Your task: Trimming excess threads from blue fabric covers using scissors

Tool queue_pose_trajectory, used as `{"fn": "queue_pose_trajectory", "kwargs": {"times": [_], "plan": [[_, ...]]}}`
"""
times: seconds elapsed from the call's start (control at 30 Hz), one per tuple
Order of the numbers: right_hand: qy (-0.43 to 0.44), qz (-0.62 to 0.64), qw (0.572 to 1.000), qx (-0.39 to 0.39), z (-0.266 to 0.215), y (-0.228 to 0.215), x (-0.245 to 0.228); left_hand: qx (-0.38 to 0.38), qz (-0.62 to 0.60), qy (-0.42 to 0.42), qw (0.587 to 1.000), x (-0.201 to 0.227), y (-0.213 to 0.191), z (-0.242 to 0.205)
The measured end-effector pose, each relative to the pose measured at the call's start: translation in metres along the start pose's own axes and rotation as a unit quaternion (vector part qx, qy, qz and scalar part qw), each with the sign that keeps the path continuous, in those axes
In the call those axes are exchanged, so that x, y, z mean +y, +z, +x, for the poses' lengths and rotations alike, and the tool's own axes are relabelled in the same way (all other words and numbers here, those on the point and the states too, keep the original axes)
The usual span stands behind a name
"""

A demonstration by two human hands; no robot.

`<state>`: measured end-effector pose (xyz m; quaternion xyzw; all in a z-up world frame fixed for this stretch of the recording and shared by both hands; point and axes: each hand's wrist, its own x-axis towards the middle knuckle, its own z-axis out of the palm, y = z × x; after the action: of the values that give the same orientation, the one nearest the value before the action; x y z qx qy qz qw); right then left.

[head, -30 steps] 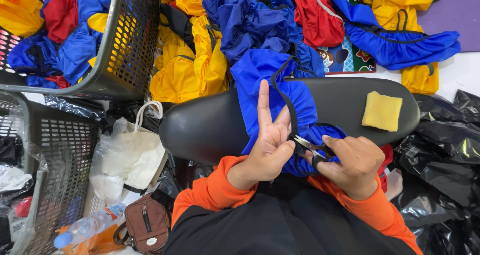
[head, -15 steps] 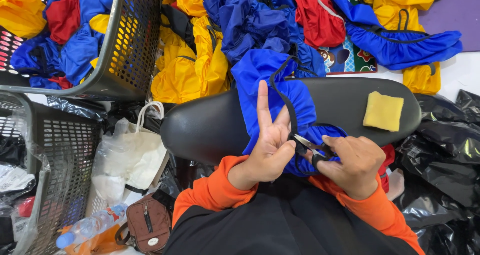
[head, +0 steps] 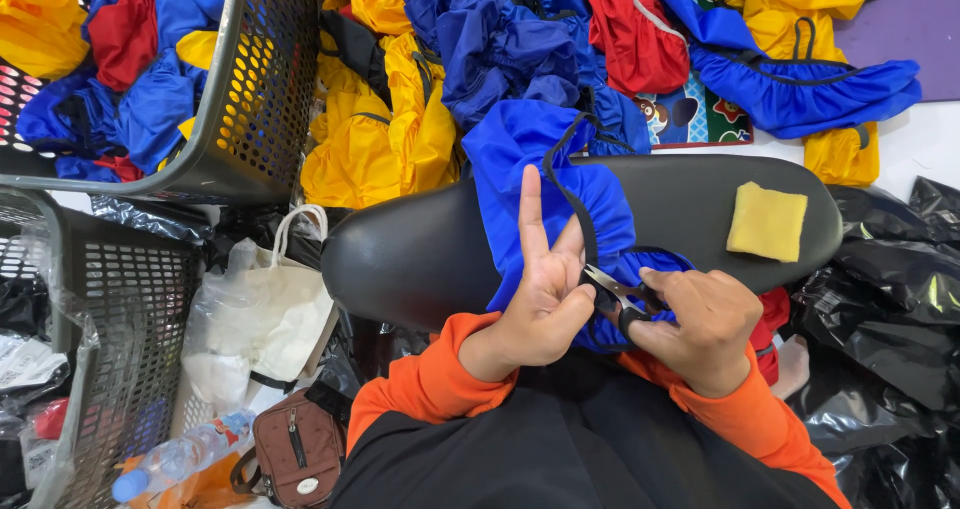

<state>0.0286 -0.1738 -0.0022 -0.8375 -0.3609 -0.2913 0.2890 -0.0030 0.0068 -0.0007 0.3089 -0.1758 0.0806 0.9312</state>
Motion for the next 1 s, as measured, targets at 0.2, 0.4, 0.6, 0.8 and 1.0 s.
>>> {"fn": "queue_pose_trajectory", "kwargs": {"times": [0.2,0.4,0.6,0.8,1.0], "plan": [[0.004,0.019,1.0,-0.012,-0.006,0.0,0.004,0.001,-0.015,0.014,1.0,-0.006,-0.006,-0.002],[0.079,-0.018,0.997,-0.019,-0.024,-0.019,0.032,0.059,0.12,-0.035,0.99,0.032,-0.017,-0.004],[0.221,-0.407,0.843,-0.274,-0.113,-0.054,0.103,0.137,0.323,-0.043,0.936,0.06,-0.065,-0.032],[0.419,-0.318,0.757,-0.386,-0.146,-0.069,0.122,0.246,0.424,-0.102,0.866,0.075,-0.06,-0.039],[0.329,-0.337,0.816,-0.336,-0.148,-0.062,0.126,0.247,0.446,-0.102,0.854,0.086,-0.043,-0.032]]}}
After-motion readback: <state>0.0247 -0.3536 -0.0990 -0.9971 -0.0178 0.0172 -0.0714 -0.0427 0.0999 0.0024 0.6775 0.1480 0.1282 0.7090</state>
